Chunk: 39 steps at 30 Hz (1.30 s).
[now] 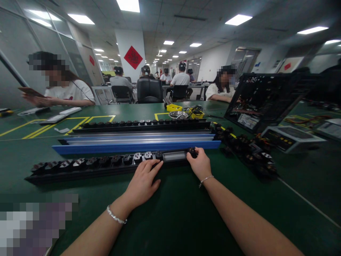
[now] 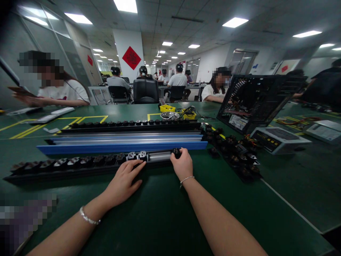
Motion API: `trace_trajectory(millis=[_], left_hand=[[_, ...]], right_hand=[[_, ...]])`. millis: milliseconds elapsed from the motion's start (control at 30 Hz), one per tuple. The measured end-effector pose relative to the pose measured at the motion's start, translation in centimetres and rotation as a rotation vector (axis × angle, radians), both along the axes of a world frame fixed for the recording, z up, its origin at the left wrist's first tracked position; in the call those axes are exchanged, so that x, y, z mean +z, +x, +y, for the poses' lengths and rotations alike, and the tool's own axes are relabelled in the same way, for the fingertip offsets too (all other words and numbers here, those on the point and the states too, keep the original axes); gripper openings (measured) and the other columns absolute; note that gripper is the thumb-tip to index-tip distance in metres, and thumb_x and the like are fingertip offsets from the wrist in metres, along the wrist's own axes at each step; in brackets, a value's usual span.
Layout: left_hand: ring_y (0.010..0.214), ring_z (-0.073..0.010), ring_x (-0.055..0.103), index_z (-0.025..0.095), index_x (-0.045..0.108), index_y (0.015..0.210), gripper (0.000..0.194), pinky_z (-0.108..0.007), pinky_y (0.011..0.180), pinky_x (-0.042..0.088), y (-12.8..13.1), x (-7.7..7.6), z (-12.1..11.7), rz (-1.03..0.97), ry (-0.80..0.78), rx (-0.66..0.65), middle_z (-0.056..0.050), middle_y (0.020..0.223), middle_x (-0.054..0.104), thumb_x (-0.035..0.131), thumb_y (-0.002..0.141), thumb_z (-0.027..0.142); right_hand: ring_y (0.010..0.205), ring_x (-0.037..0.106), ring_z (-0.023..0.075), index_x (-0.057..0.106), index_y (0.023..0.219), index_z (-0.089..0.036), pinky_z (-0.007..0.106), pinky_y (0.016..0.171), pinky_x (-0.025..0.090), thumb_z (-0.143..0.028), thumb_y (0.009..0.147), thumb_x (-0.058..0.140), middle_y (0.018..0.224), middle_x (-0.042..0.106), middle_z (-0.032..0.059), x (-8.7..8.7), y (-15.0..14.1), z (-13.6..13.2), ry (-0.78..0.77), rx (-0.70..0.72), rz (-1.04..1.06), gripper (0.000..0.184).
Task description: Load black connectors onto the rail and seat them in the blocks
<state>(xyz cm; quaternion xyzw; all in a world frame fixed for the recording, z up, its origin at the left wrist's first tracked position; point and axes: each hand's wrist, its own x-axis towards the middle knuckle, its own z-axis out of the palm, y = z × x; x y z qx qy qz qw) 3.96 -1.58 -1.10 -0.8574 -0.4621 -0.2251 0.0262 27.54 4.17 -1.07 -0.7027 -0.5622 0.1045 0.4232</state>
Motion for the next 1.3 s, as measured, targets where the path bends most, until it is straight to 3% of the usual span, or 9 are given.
trace_trajectory(millis=[233, 667, 1300], left_hand=[[0.123, -0.0244, 0.035, 0.025, 0.033, 0.135, 0.059, -0.048, 0.104, 0.031, -0.02, -0.07, 0.04, 0.015, 0.002, -0.003, -0.006, 0.133, 0.041, 0.050, 0.079, 0.022], [0.123, -0.0257, 0.038, 0.027, 0.032, 0.136, 0.061, -0.051, 0.103, 0.031, -0.23, -0.25, 0.13, 0.006, 0.017, -0.019, -0.007, 0.133, 0.043, 0.052, 0.078, 0.023], [0.123, -0.0253, 0.036, 0.027, 0.031, 0.137, 0.061, -0.051, 0.104, 0.030, -0.21, -0.33, 0.11, 0.003, 0.012, -0.020, -0.007, 0.133, 0.042, 0.051, 0.079, 0.023]], right_hand=[[0.096, 0.059, 0.0236, 0.053, 0.103, -0.015, 0.034, 0.084, 0.044, -0.039, 0.072, 0.053, 0.102, 0.063, 0.0121, 0.19, 0.12, -0.03, -0.015, 0.002, 0.007, 0.039], [0.078, 0.061, 0.0202, 0.053, 0.098, -0.019, 0.030, 0.071, 0.045, -0.037, 0.071, 0.054, 0.086, 0.064, 0.0064, 0.40, 0.53, -0.14, -0.009, -0.029, 0.042, 0.033], [0.076, 0.061, 0.0204, 0.047, 0.097, -0.020, 0.031, 0.071, 0.045, -0.034, 0.070, 0.054, 0.084, 0.064, 0.0060, 0.31, 0.63, 0.02, 0.009, -0.045, 0.072, 0.031]])
